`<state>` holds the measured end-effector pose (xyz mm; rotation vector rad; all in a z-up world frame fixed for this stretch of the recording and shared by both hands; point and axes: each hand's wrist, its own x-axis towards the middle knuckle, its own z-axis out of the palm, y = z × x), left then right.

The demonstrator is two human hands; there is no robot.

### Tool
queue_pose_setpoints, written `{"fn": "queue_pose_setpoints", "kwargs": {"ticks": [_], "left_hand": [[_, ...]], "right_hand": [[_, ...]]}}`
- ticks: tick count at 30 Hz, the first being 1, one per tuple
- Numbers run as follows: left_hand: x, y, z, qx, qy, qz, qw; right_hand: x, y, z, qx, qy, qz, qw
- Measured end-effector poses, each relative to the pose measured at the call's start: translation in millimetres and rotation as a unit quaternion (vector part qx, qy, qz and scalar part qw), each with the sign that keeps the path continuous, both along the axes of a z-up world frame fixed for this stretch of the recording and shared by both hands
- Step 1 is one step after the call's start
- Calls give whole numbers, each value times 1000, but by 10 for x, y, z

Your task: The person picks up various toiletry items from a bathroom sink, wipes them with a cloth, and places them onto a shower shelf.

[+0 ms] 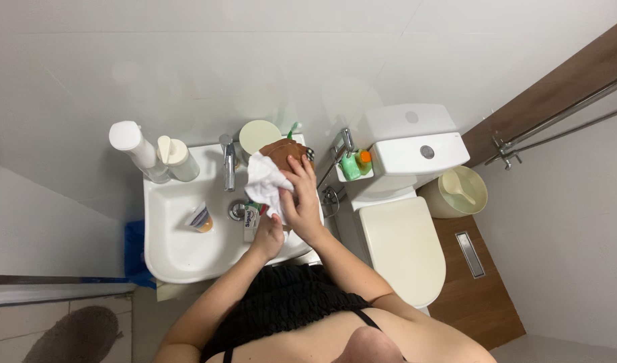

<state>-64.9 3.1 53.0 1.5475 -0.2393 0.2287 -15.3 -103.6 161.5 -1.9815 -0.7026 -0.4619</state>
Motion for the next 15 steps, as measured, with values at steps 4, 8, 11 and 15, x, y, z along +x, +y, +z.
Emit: {"fn": "queue_pose_setpoints", "kwargs": {"ticks": [4, 8, 11, 15], "left_hand": [[40, 49, 115, -193, 122, -33, 973], [76, 209, 256, -448, 87, -27, 889], [124, 362, 424, -421, 51, 13, 905], [129, 447, 559, -317, 97, 65, 941]], "right_hand": [[-165, 64, -135, -6, -27, 50, 998], [-467, -24, -363, 51, 64, 129, 988], [-549, -106, -605, 102, 139, 174, 970], [-427, -159, -845, 206, 360, 122, 902]]}}
